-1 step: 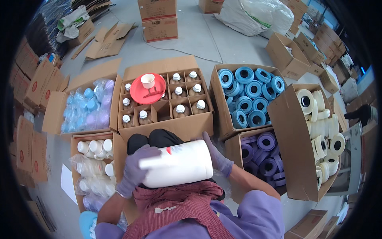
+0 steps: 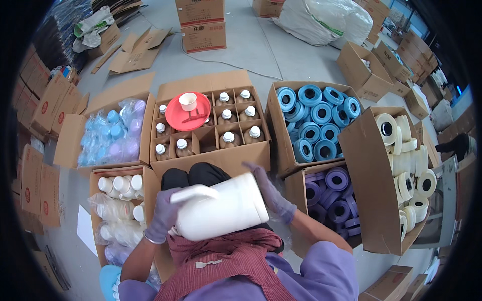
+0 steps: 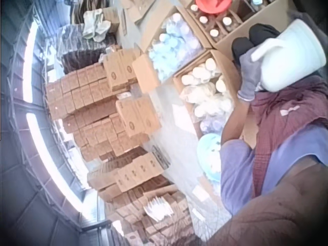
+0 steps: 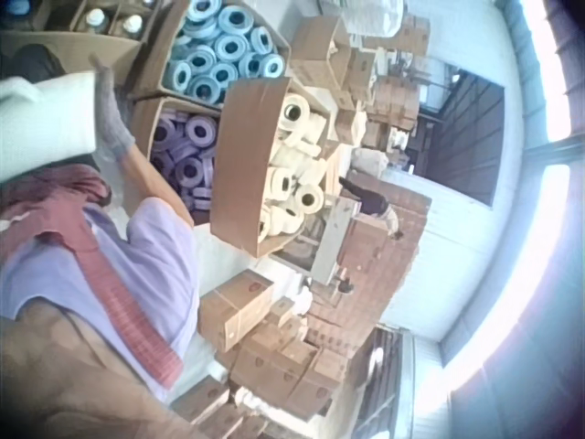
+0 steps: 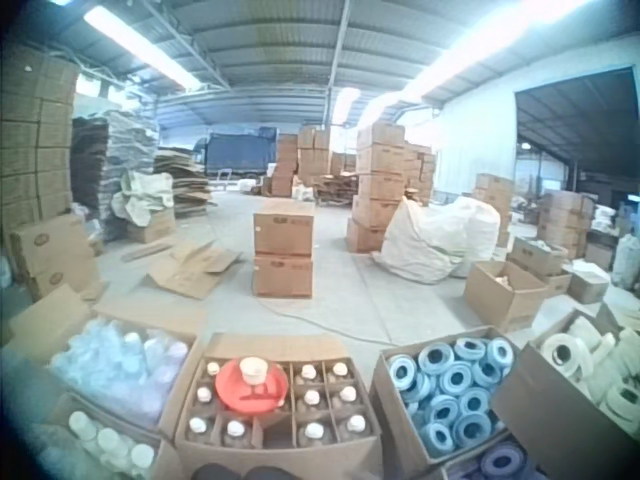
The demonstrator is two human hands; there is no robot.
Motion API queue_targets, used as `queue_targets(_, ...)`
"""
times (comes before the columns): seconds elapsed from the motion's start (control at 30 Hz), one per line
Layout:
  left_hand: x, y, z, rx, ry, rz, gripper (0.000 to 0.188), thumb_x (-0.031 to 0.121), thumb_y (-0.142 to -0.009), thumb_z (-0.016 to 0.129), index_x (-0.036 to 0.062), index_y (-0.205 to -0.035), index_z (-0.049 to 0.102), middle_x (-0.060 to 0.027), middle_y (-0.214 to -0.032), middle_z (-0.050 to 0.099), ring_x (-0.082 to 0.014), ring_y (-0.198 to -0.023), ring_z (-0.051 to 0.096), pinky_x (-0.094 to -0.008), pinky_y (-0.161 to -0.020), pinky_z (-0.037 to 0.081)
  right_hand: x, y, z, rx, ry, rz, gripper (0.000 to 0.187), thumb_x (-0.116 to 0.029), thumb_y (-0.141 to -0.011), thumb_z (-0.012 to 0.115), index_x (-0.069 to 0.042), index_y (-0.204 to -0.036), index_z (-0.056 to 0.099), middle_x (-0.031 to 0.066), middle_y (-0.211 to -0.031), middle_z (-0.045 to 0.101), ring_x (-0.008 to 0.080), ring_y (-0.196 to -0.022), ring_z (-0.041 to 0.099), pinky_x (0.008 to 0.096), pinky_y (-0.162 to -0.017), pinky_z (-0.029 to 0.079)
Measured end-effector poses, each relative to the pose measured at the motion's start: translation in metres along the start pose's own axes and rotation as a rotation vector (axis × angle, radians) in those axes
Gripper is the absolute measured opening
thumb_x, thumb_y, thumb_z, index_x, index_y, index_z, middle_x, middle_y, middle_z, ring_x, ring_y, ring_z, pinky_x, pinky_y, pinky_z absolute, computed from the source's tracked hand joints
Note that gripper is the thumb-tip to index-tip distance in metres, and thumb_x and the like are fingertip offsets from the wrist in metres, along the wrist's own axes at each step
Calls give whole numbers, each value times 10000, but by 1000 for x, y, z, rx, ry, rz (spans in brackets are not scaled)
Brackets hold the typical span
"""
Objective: The person assembles thermos bottles by inserting inner liners into outer shells, screwing on caps, and wrapping them in plastic bags. The person places the finished units into a cardboard box with dividers.
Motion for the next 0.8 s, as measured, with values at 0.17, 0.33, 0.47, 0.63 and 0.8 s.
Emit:
queue_targets(0.17,14,8,-5,24,-696,846,368,95,-717,637,37,-1071,719,-117,-1130,714,-272,-1061,677,-416,-1013,488,-2,-18,15,-134,-132,-166,507,-457,-1032,445,-56,-1338,493,103,-1197,632,236,-1126,617,385,-1009,481)
queue_targets(0.33,26,-1,-49,120,-685,828,296,55,-736,590,24,-999,722,-126,-1086,722,-306,-1076,676,-475,-1076,430,-36,-50,69,-21,-305,241,569,-546,-1012,460,-64,-1312,513,112,-1165,630,205,-1080,624,356,-974,494)
queue_targets(0.47,8,10,-102,605,-166,225,246,113,-904,607,-44,-1071,695,-137,-1041,730,-228,-1050,681,-360,-925,535,-64,-140,81,-113,501,-366,530,-458,-1002,520,-18,-1295,554,143,-1199,594,197,-1162,542,331,-1023,426)
queue_targets(0.63,-54,-12,-138,805,-224,493,420,174,-930,648,-33,-1287,568,-133,-1185,683,-201,-1046,674,-344,-875,553,-15,-327,64,41,1264,-517,409,-355,-898,630,-36,-1154,629,147,-1083,634,319,-991,632,429,-886,507)
queue_targets(0.8,-110,-26,-195,696,116,327,395,181,-1028,462,-4,-1376,500,-138,-1326,598,-237,-1160,625,-385,-955,552,27,-435,87,47,2028,-367,295,-265,-898,590,-114,-1145,648,123,-1132,622,290,-1021,645,469,-821,523)
Point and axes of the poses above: each hand's wrist, its own y-axis away from the middle knuckle, its own z-axis out of the palm, x = y × z, the point moved 1 cm from there along -y, towards the middle knuckle
